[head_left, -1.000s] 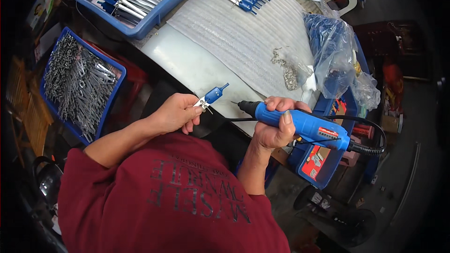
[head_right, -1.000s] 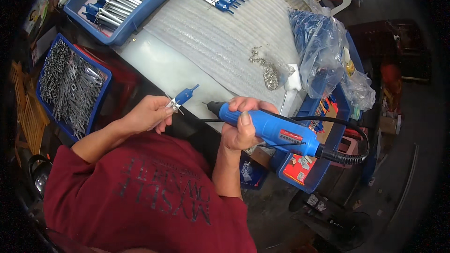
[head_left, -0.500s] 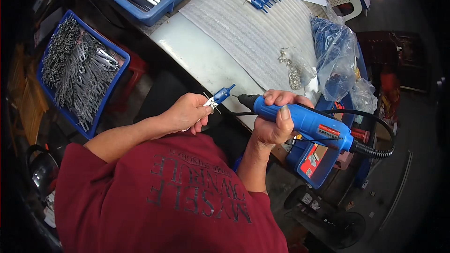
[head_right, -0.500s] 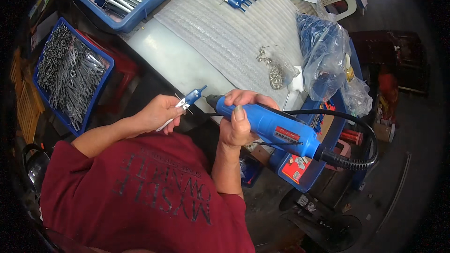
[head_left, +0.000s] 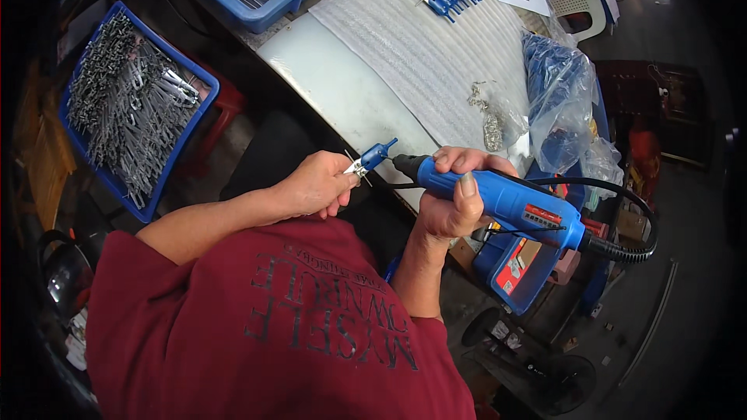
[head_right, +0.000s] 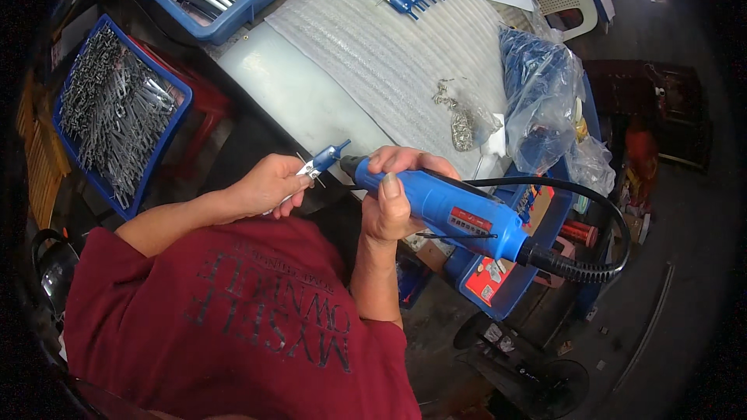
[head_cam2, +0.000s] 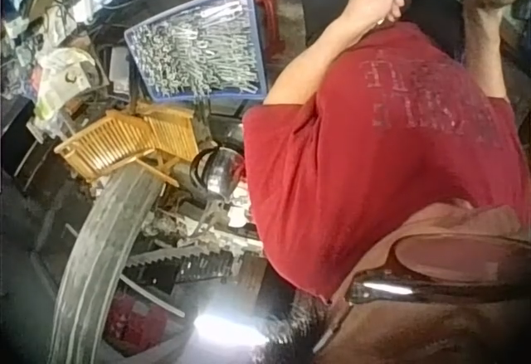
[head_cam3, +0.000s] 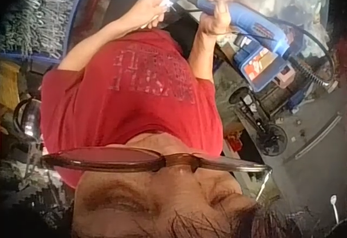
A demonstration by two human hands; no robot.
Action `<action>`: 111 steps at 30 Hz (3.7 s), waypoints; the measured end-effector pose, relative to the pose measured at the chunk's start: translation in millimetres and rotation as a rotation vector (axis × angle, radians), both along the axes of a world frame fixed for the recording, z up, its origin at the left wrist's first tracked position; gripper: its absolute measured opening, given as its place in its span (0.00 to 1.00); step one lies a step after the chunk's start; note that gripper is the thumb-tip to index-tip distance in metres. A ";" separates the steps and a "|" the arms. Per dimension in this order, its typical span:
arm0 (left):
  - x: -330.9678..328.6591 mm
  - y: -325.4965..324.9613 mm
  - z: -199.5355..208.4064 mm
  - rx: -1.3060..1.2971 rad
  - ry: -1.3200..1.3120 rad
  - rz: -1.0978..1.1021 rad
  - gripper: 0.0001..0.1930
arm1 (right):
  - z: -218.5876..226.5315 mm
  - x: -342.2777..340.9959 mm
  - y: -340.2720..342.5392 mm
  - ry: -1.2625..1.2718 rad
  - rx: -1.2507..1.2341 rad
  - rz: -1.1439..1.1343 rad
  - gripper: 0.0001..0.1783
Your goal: Using an electric screwdriver to assemble metal components into larger blue parts at a factory workstation.
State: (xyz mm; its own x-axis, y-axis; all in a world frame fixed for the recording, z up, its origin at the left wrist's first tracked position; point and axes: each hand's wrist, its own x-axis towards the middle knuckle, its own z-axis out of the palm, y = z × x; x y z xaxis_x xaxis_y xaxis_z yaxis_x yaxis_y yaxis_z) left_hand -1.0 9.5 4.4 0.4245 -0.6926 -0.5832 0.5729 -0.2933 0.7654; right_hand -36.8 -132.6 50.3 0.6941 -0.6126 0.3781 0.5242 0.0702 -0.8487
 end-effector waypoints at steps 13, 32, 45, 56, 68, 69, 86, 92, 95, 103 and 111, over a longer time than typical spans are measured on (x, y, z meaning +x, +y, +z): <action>-0.4 0.5 -3.9 -0.007 -0.002 -0.006 0.10 | 1.6 4.6 6.3 0.021 -0.064 -0.008 0.23; -3.0 -0.9 -7.4 -0.013 0.041 0.008 0.08 | 0.7 13.6 15.3 0.109 -0.104 0.000 0.22; -2.9 -0.4 -4.8 -0.009 -0.010 0.020 0.10 | 6.0 12.8 14.9 0.037 -0.105 0.046 0.23; -2.0 -0.1 -4.5 -0.021 -0.002 0.002 0.08 | 7.1 16.1 17.0 0.025 -0.122 0.019 0.22; -7.1 -2.4 -8.6 -0.025 -0.006 0.080 0.10 | 3.8 22.3 21.0 0.065 -0.338 0.070 0.21; -7.4 -2.2 -9.2 -0.023 -0.001 0.079 0.10 | 4.1 24.2 21.2 0.092 -0.255 0.073 0.21; -3.5 0.0 -8.1 -0.020 -0.032 0.033 0.08 | 8.9 7.8 17.0 -0.003 -0.137 0.004 0.23; 9.6 20.5 5.3 -0.130 -0.182 0.007 0.08 | 8.2 -4.8 -1.0 -0.075 0.019 -0.030 0.22; 31.6 34.1 13.7 -0.233 -0.289 0.099 0.09 | 10.5 -5.0 1.7 -0.074 0.009 -0.077 0.21; 113.5 59.8 75.1 -0.341 -0.505 0.466 0.09 | 7.5 -6.0 -1.5 -0.059 0.063 -0.023 0.26; 226.0 56.8 86.7 -0.235 -1.039 0.683 0.07 | 7.2 -2.5 -0.1 -0.042 0.056 -0.028 0.22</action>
State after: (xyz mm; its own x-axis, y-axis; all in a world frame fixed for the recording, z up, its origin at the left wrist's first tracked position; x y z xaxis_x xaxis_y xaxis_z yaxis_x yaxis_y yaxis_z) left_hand 225.0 66.2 91.2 0.9180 -0.1939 0.3461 -0.3475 0.0277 0.9373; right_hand -39.3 -132.7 57.4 0.6611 -0.6524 0.3706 0.5613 0.1023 -0.8213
